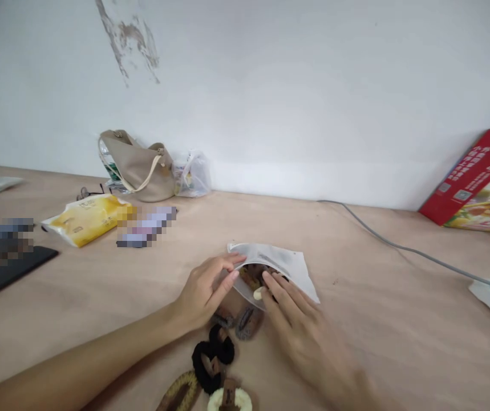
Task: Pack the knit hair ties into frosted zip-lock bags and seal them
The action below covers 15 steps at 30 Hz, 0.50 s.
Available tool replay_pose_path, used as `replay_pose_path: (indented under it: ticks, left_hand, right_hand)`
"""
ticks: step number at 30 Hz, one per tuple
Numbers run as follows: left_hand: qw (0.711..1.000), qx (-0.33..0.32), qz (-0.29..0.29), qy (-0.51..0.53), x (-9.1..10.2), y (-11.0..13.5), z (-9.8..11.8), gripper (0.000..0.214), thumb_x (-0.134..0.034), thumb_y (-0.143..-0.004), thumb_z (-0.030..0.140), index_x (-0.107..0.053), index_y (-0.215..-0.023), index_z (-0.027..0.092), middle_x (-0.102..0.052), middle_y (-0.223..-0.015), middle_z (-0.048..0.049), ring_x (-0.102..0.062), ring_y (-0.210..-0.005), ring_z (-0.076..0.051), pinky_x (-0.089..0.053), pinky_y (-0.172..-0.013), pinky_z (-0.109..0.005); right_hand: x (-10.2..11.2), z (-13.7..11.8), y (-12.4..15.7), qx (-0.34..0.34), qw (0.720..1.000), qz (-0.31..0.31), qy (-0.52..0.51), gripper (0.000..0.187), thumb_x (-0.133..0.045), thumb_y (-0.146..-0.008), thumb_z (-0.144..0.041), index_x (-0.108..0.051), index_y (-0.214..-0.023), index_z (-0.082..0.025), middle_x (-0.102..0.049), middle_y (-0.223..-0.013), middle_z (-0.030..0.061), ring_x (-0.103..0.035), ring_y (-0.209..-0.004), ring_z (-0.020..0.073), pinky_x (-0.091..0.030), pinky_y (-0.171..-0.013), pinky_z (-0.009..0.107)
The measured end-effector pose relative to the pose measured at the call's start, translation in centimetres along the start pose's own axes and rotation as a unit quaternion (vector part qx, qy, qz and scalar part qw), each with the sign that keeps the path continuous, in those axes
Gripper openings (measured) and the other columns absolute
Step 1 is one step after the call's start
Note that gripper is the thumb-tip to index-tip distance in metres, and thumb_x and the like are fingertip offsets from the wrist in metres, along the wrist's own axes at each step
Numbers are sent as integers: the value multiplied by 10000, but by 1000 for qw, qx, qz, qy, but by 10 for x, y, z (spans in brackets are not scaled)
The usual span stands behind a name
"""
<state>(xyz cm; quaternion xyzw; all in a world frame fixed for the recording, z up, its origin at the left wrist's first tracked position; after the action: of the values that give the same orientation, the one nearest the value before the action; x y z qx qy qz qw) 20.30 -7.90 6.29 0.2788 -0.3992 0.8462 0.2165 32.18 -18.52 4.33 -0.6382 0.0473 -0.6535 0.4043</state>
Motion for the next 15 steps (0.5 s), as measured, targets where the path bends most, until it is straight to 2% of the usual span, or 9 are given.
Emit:
replay_pose_path:
  ticks: [3, 5, 8, 11, 13, 15]
  left_hand:
    - [1000, 1, -6, 7, -2, 0, -1, 73, -442, -907, 203, -487, -852, 220, -676, -1129, -62, -561, -1155, -201, -426, -982, -373]
    - [1000, 6, -10, 13, -3, 0, -2, 75, -432, -910, 208, -475, -850, 223, -672, -1135, -69, -570, -1144, -196, -424, -987, -370]
    - [999, 12, -17, 24, -4, 0, -3, 82, -417, -912, 212, -461, -844, 227, -669, -1140, -71, -583, -1130, -183, -444, -970, -342]
    - [999, 17, -23, 34, -4, -1, -3, 93, -404, -916, 219, -454, -839, 232, -660, -1158, -69, -589, -1125, -175, -463, -950, -320]
    - [999, 19, -26, 38, -4, -2, -4, 94, -404, -917, 226, -454, -837, 233, -658, -1166, -72, -591, -1125, -178, -466, -947, -321]
    - [999, 20, -27, 41, -4, -2, -4, 91, -408, -915, 230, -455, -837, 230, -656, -1169, -79, -595, -1120, -180, -468, -944, -322]
  right_hand:
    - [0, -7, -2, 7, 1000, -6, -18, 416, -316, -907, -17, -466, -1292, -66, -468, -1373, 173, -356, -1320, 259, -434, -1000, 410]
    - [5, -20, -3, 40, 998, 8, -41, 377, -347, -921, -45, -499, -1264, -79, -523, -1327, 153, -425, -1268, 262, -445, -976, 410]
    - [7, -37, -10, 66, 996, 6, -59, 347, -293, -965, -114, -582, -1158, -129, -671, -1097, 96, -599, -1014, 230, -503, -828, 370]
    - [10, -42, -18, 72, 994, -3, -78, 384, -237, -982, -138, -617, -1039, -125, -699, -883, 78, -627, -760, 191, -503, -682, 334]
    - [20, -42, -18, 104, 990, 28, -90, 343, -276, -971, -117, -619, -971, -124, -695, -884, 85, -623, -745, 180, -489, -667, 315]
    - [32, -36, -16, 113, 987, 76, -86, 274, -343, -942, -80, -612, -920, -128, -688, -955, 111, -625, -846, 191, -486, -728, 314]
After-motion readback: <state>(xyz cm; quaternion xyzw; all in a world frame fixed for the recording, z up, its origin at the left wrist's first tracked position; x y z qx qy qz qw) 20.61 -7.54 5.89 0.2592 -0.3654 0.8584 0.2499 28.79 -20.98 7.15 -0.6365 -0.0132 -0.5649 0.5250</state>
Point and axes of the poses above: each hand's wrist, its own y-axis away from the middle knuckle, its own x-axis out of the back of the hand, z = x × y, the point moved 8 cm from there along -y, towards the middle knuckle
